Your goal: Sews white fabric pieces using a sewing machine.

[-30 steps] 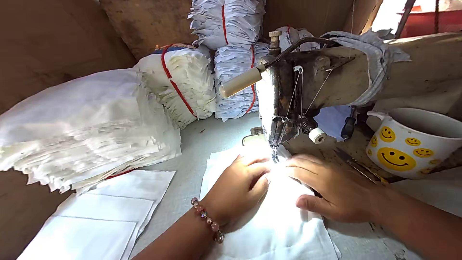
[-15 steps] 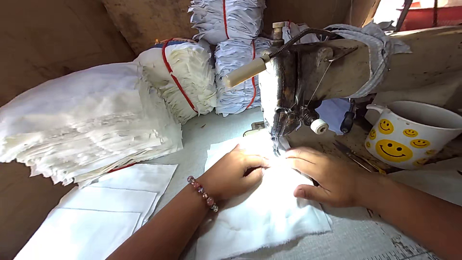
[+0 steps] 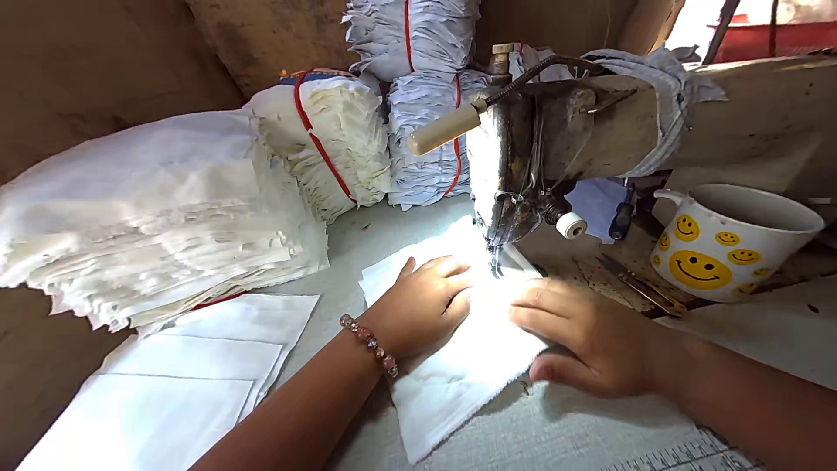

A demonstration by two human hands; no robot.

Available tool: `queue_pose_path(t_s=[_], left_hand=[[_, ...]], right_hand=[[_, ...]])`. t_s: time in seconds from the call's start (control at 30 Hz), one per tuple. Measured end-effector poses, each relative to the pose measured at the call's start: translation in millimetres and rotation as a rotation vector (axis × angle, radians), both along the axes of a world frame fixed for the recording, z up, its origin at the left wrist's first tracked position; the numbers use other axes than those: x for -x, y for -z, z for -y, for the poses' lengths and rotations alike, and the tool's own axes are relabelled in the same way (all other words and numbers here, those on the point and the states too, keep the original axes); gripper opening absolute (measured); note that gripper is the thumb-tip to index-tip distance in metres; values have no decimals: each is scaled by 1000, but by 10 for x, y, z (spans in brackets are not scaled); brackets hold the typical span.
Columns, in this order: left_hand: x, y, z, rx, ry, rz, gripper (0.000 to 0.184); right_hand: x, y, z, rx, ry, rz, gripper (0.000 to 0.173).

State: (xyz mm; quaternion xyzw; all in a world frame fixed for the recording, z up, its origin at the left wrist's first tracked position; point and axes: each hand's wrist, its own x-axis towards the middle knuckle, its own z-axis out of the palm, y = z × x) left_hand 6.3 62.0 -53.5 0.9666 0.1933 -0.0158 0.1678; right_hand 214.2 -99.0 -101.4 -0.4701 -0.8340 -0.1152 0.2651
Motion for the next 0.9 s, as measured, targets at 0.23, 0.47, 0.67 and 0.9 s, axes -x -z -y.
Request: queue_pose_path(t_s=[0.23,0.47,0.67,0.9], left_hand=[[-31,-34,63,-90,-87,-111,53],[41,-26,114,-365,-40,-70,57],[149,78,-9,-426,110,299,48],[212,100,-130,-121,136,280,42]], right_hand=[[-64,-27,-61,74,192,18,73],[-129,-137,-103,352,357,26,73],[104,-49,17,41,-13,6,75],[-39,-59,4,195,135,-64,73]])
